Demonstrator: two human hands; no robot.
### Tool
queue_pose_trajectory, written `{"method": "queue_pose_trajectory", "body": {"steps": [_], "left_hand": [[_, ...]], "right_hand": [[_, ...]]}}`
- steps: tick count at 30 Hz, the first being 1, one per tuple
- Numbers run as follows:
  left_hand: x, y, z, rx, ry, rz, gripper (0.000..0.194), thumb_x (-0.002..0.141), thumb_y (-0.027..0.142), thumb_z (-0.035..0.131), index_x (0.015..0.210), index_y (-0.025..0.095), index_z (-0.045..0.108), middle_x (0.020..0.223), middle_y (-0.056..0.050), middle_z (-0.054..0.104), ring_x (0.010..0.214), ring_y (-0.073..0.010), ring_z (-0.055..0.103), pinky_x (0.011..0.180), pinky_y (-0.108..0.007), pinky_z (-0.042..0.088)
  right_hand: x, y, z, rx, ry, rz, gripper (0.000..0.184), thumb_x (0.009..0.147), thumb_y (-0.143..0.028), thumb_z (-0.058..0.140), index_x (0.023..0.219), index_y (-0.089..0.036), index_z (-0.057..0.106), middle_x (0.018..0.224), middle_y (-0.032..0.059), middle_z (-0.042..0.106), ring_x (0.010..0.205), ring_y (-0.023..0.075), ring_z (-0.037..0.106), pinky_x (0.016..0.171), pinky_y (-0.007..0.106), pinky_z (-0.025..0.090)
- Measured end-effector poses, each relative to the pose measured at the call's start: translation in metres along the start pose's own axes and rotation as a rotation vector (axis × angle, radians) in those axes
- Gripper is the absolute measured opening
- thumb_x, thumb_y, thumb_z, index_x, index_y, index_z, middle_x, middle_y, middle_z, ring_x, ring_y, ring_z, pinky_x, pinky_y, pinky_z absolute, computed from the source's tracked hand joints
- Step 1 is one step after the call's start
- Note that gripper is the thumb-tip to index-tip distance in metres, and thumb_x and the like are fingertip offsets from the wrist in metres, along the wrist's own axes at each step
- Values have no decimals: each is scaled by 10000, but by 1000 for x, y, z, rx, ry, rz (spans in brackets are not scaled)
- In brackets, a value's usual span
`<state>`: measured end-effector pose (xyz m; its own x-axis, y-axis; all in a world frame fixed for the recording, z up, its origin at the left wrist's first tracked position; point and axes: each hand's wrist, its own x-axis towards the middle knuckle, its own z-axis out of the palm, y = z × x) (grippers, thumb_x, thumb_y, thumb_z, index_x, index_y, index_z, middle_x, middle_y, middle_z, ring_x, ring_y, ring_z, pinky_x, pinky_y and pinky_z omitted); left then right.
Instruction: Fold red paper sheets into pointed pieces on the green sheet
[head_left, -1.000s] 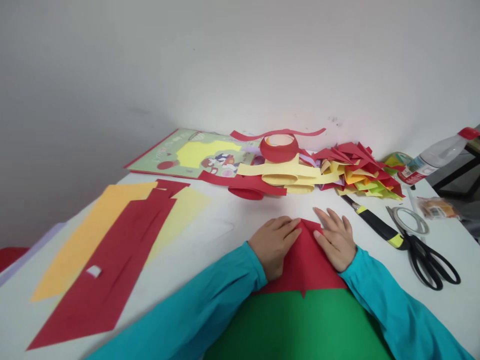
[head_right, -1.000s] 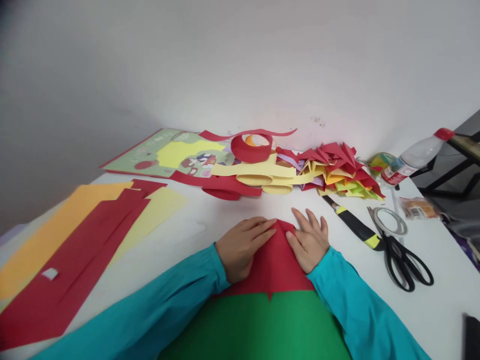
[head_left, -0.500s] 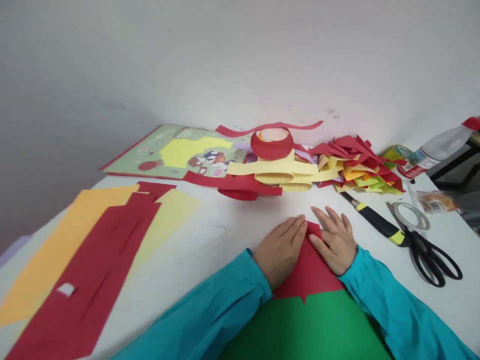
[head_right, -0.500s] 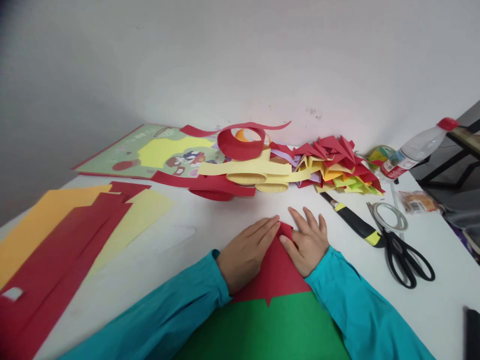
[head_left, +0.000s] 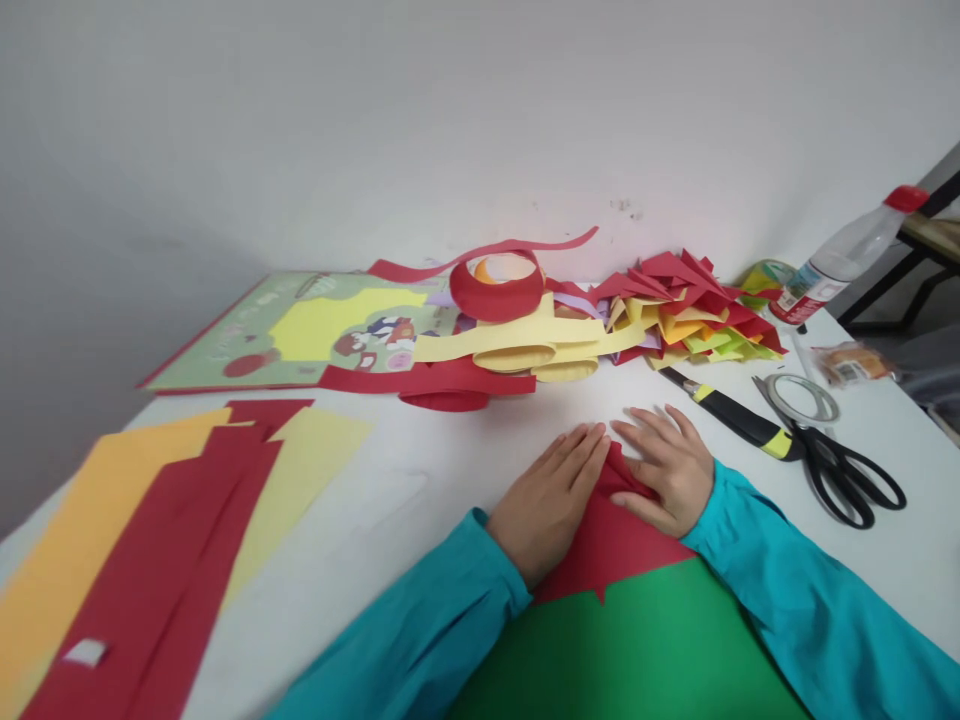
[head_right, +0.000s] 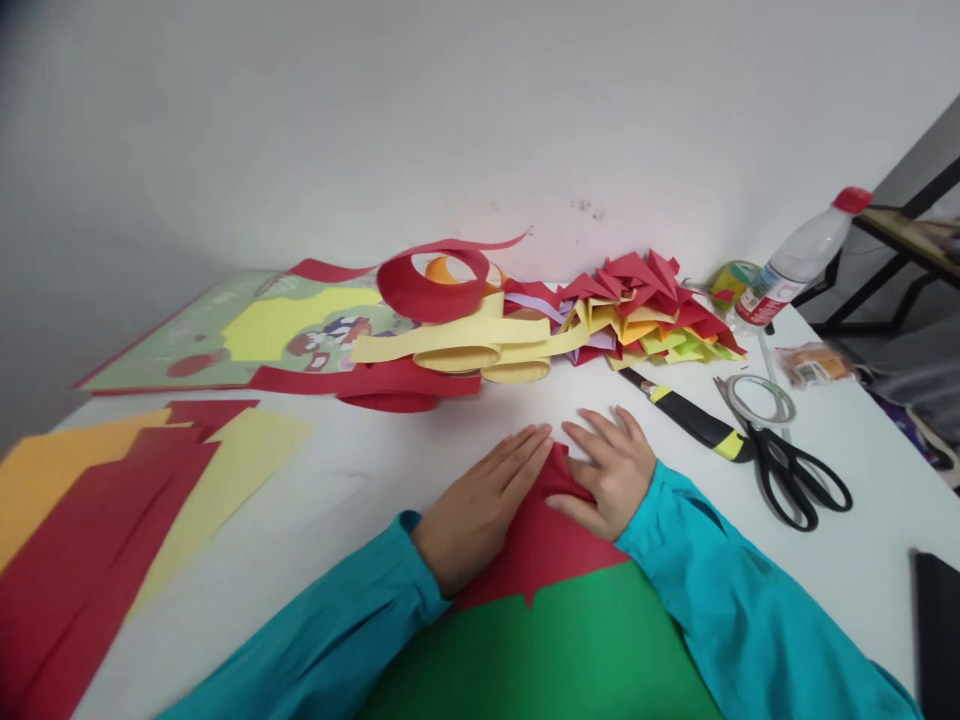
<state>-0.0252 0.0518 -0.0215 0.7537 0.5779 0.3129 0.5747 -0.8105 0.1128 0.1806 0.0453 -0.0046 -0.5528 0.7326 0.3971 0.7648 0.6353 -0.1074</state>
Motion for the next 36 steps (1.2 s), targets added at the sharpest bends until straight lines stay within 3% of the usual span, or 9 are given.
{"method": "queue_pose_trajectory", "body": {"steps": [10, 13, 16, 20, 27, 36], "left_hand": [[-3, -4, -2, 31, -62, 31, 515, 866, 42, 260, 1380, 55, 287, 1423, -176, 348, 1349, -273, 244, 1037, -467, 381], [-4, -5, -2, 39, -68, 36, 530, 860, 31, 263, 1387, 84, 288, 1420, -154, 364, 1345, -269, 260, 1034, -468, 384], [-4, -6, -3, 34, -73, 41, 548, 853, 22, 266, 1394, 111, 286, 1418, -136, 374, 1346, -260, 260, 1037, -463, 382], [-4, -6, -3, 43, -76, 53, 540, 840, 12, 273, 1367, 109, 339, 1408, -132, 393, 1347, -267, 257, 1029, -470, 386], [-3, -4, -4, 85, -114, 43, 533, 834, 23, 296, 1356, 106, 362, 1413, -126, 386, 1322, -287, 308, 1018, -480, 382], [1, 0, -8, 88, -147, -14, 564, 810, 27, 318, 1359, 146, 368, 1422, -86, 384, 1326, -267, 302, 1027, -467, 358]], "right_hand": [[0, 3, -3, 79, 104, -51, 317, 795, -511, 557, 830, -238, 714, 1094, 33, 665, 1152, 256, 494, 1039, 472, 243], [0, 6, -3, 109, 136, -25, 256, 793, -436, 559, 784, -227, 708, 1066, 25, 676, 1127, 248, 509, 1024, 461, 263], [-1, 9, -1, 115, 135, 5, 219, 772, -275, 521, 886, -233, 703, 1078, 22, 670, 1132, 234, 503, 1018, 451, 272], [-2, 12, 3, 103, 121, 13, 394, 738, -213, 484, 1092, -259, 650, 1125, 23, 646, 1144, 239, 486, 997, 452, 292], [-2, 14, 8, 92, 67, 7, 371, 766, -235, 485, 1088, -305, 655, 1128, 2, 646, 1127, 237, 486, 991, 446, 289], [-1, 14, 9, 75, 57, -22, 368, 776, -230, 485, 1108, -252, 642, 1142, 15, 645, 1137, 246, 482, 982, 441, 297]]}}
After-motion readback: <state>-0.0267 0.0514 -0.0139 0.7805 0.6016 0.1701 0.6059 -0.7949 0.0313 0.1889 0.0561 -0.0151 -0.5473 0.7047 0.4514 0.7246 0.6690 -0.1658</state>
